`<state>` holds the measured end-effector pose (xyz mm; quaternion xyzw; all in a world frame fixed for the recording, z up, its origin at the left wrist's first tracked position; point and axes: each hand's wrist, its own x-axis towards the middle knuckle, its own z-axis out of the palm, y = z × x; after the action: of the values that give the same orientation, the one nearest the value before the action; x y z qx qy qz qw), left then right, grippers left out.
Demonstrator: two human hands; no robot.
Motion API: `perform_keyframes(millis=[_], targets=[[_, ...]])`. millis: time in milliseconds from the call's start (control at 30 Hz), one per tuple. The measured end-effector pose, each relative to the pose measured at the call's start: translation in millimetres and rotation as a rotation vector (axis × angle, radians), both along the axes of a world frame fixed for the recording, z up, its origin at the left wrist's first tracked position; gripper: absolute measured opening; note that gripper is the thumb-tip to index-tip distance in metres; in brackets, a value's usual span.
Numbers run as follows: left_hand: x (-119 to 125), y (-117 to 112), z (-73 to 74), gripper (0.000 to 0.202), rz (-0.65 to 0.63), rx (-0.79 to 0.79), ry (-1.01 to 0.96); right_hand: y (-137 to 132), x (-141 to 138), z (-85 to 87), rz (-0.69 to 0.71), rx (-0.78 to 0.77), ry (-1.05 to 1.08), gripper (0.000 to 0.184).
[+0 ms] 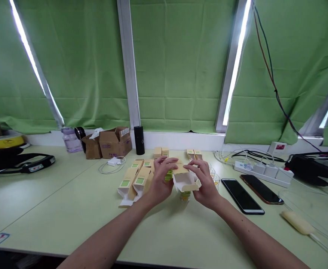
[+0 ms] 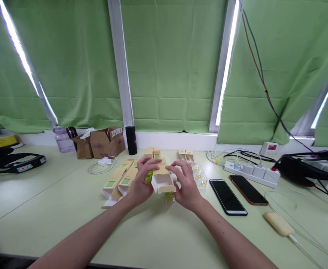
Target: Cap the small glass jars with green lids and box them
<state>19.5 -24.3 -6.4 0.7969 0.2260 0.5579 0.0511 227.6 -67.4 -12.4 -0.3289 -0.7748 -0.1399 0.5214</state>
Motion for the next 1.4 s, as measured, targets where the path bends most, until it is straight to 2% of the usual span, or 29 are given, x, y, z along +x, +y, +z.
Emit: perform_keyframes(millis=[167, 367, 533, 667, 1000, 1233, 1400], targets=[[0, 4, -12.7, 0.038, 0.154, 0.100, 0.021, -4, 1, -1.1, -0.072, 0.150, -0.064, 0.058], [0, 4, -11.8, 0.052, 0.171, 0.247, 0.010, -6, -2, -2.3, -0.114, 0.224, -0.093, 0.058], [0, 5, -10.6, 0.048, 0.205, 0.330, 0.034, -5, -3, -3.1, -0.159, 0.253, -0.067, 0.055], [1, 5, -9.7, 0.041, 0.191, 0.372, 0.038, -7, -4, -3.8, -0.142, 0.241, -0.101, 0.054], [0, 2, -3.1, 0.042, 0.101, 0.364, 0.027, -9, -4, -4.9, -0.090, 0.129, -0.097, 0.064], [2, 3, -6.9, 0.052, -0.052, 0.146, 0.000, -8, -5, -6.9, -0.036, 0.022, -0.030, 0.080], [3, 3, -7.2, 0.055, -0.110, 0.084, -0.026, -5, -5, -8.9, -0.018, -0.002, 0.014, 0.078]])
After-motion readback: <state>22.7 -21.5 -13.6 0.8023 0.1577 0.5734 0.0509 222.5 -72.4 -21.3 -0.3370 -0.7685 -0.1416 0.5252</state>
